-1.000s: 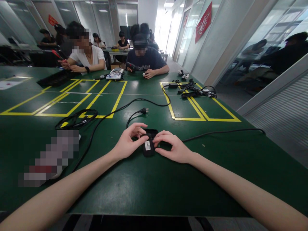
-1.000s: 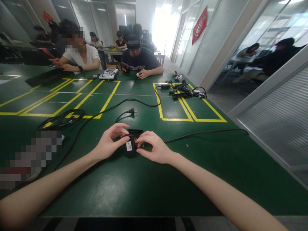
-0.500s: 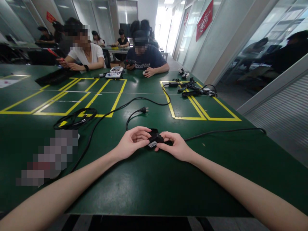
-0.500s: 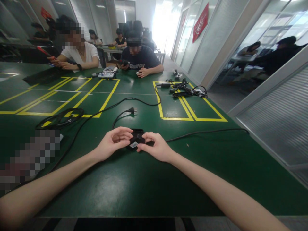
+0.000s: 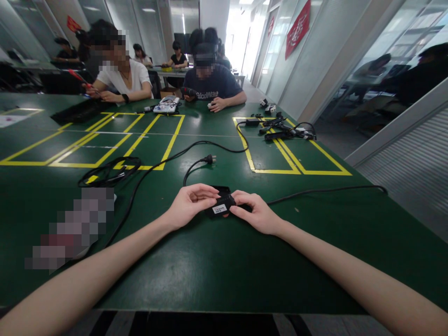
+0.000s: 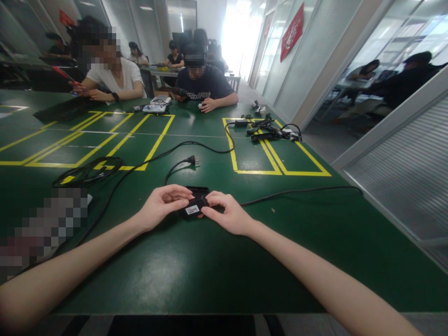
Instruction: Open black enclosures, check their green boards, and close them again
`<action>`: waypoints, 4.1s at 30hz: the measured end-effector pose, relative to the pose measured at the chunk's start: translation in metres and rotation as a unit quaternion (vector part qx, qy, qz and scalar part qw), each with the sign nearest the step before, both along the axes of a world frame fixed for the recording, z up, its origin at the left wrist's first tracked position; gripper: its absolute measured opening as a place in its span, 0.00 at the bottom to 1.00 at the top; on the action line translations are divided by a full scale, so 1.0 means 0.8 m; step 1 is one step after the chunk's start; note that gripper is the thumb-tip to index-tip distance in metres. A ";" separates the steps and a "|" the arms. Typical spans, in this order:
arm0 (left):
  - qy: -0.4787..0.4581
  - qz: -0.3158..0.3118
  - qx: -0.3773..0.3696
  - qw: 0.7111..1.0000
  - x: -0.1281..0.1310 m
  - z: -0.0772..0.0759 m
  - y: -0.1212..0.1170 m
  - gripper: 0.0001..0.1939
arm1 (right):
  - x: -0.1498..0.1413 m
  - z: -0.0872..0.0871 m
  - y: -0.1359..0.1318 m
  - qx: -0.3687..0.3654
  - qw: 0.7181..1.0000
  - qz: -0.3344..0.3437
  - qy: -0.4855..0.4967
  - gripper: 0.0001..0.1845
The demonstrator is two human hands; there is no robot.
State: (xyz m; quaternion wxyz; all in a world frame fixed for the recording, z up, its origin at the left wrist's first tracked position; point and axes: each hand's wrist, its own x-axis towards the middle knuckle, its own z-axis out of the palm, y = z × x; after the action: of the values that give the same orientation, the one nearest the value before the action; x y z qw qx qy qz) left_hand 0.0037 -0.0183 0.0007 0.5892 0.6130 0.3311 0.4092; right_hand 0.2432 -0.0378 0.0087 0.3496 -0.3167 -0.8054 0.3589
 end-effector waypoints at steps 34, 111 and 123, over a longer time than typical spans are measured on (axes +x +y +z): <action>0.014 -0.029 -0.032 0.999 0.008 0.006 -0.012 0.20 | -0.001 -0.009 -0.003 0.025 1.000 -0.015 0.002 0.15; 0.231 0.030 0.440 0.867 -0.029 0.003 0.011 0.05 | 0.021 -0.008 -0.001 0.166 0.979 0.020 -0.120 0.04; 0.310 -0.063 0.409 0.856 -0.030 0.013 0.015 0.22 | 0.030 -0.014 0.012 0.164 0.972 -0.010 -0.170 0.05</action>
State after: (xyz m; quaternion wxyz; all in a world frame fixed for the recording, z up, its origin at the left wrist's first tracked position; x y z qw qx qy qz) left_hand -0.0203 -0.0065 0.0113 0.1770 0.9132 0.2606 0.2586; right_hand 0.2674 -0.0283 -0.0025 0.2585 -0.3195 -0.8976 0.1594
